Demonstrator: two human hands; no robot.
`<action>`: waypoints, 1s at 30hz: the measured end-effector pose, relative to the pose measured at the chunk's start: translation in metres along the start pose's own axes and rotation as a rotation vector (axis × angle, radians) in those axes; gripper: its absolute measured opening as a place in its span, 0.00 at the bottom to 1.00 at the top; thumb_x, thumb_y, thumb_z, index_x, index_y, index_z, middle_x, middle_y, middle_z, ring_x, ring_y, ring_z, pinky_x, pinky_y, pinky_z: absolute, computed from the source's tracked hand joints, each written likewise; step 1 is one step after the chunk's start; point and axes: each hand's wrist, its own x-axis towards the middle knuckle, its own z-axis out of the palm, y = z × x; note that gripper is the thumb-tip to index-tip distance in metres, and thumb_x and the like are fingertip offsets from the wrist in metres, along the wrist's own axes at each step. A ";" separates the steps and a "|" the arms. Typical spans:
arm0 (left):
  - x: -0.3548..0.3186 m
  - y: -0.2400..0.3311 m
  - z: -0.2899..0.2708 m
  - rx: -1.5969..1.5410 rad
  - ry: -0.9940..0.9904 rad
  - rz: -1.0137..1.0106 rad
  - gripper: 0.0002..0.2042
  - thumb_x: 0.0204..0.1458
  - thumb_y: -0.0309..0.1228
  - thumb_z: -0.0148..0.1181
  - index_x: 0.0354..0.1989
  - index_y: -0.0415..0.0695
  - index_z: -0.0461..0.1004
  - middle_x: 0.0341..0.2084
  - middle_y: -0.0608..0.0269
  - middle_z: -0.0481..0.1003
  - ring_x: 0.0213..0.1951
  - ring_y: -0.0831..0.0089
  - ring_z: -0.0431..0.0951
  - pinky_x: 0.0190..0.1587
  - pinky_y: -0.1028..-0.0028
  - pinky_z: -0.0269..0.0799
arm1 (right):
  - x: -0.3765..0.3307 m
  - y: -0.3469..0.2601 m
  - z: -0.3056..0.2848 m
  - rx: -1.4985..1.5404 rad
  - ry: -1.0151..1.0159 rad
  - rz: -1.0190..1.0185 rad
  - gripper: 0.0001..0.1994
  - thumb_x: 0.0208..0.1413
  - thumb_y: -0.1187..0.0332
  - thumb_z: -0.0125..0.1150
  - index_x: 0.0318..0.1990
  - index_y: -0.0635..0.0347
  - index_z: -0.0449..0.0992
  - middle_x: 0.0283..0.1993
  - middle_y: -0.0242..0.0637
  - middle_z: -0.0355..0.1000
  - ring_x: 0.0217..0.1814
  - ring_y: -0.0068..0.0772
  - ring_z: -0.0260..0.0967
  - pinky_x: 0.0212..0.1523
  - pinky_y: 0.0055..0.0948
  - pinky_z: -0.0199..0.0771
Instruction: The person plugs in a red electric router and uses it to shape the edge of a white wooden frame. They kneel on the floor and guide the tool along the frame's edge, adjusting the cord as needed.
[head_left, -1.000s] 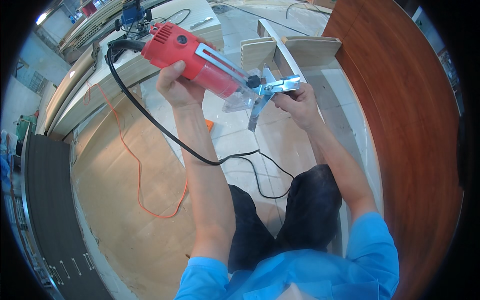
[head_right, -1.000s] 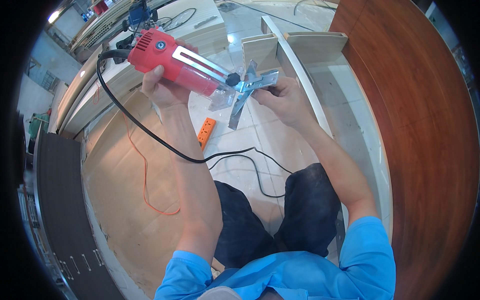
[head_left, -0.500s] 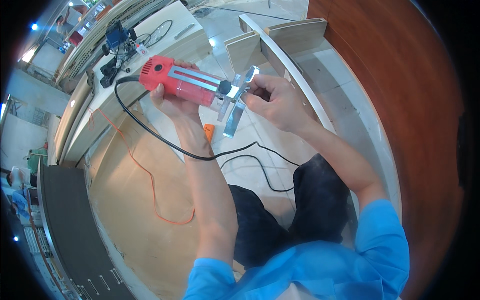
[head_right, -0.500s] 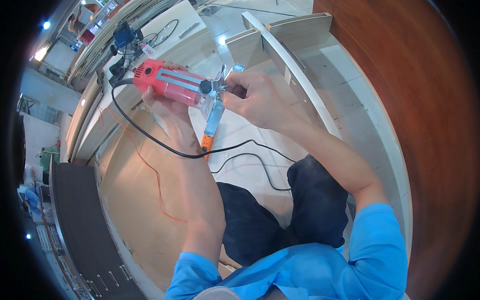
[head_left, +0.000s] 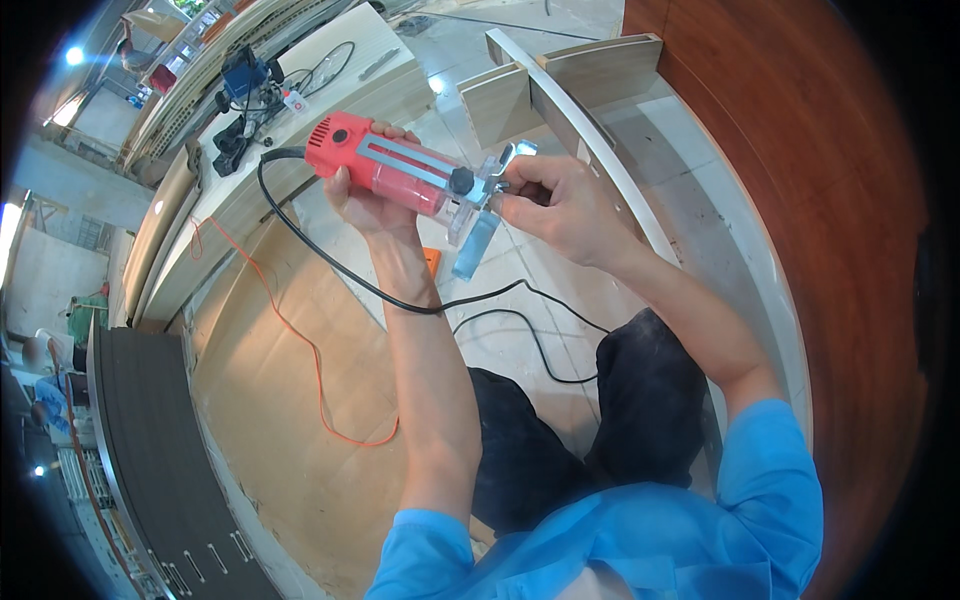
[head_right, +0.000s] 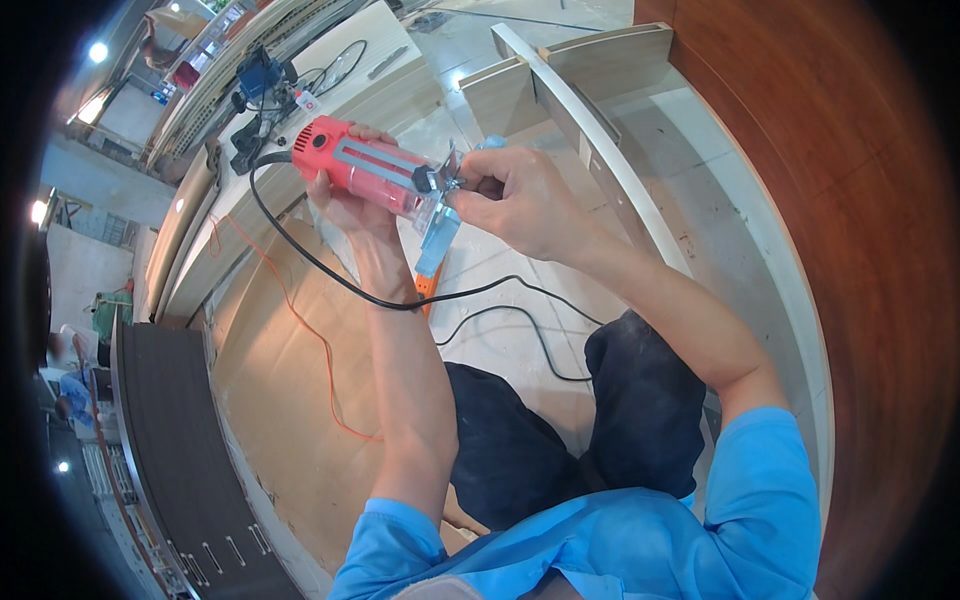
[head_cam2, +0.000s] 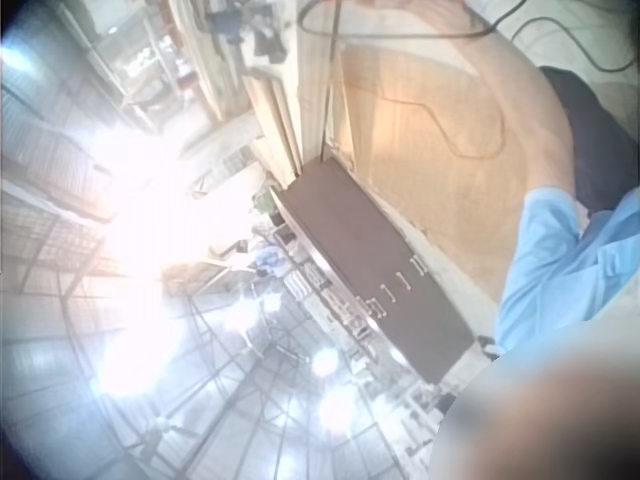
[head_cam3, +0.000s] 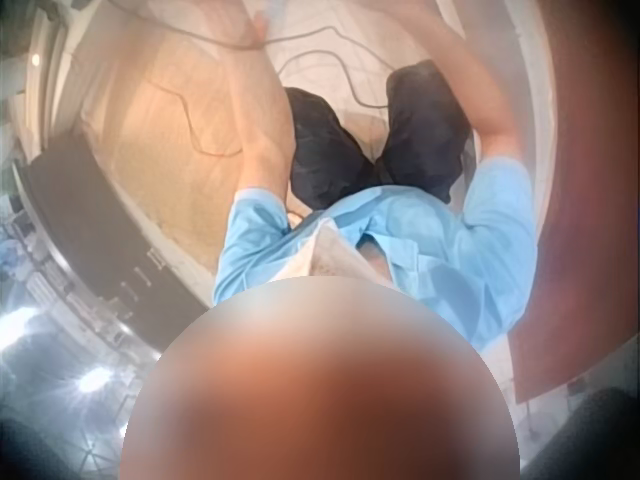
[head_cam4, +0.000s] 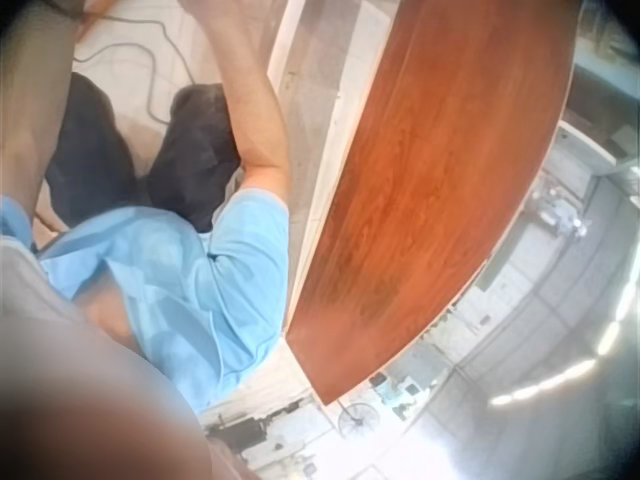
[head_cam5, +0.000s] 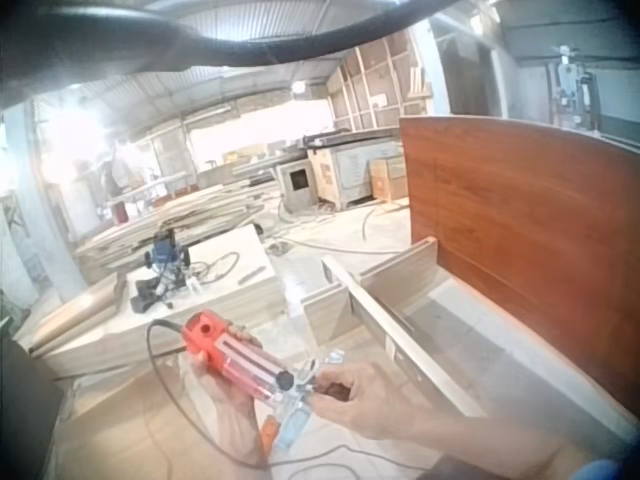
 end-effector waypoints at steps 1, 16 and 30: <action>0.000 0.000 0.002 0.037 0.006 0.017 0.33 0.41 0.46 0.69 0.52 0.33 0.71 0.40 0.47 0.77 0.44 0.51 0.79 0.54 0.51 0.76 | -0.001 0.000 0.000 -0.027 0.014 0.000 0.05 0.57 0.72 0.66 0.31 0.63 0.78 0.22 0.22 0.64 0.24 0.11 0.56 0.25 0.21 0.54; 0.000 0.007 0.012 0.214 0.140 0.148 0.33 0.40 0.43 0.66 0.55 0.36 0.70 0.40 0.42 0.78 0.44 0.47 0.80 0.54 0.46 0.77 | 0.015 0.032 -0.009 0.420 -0.033 0.176 0.04 0.65 0.69 0.62 0.41 0.59 0.76 0.31 0.25 0.69 0.28 0.13 0.62 0.26 0.20 0.62; 0.000 0.028 0.045 0.353 0.229 0.131 0.32 0.42 0.30 0.61 0.60 0.34 0.67 0.47 0.42 0.77 0.49 0.44 0.79 0.58 0.45 0.75 | 0.021 0.045 -0.007 0.705 0.050 0.247 0.06 0.64 0.75 0.60 0.46 0.58 0.72 0.42 0.35 0.76 0.39 0.26 0.75 0.41 0.30 0.78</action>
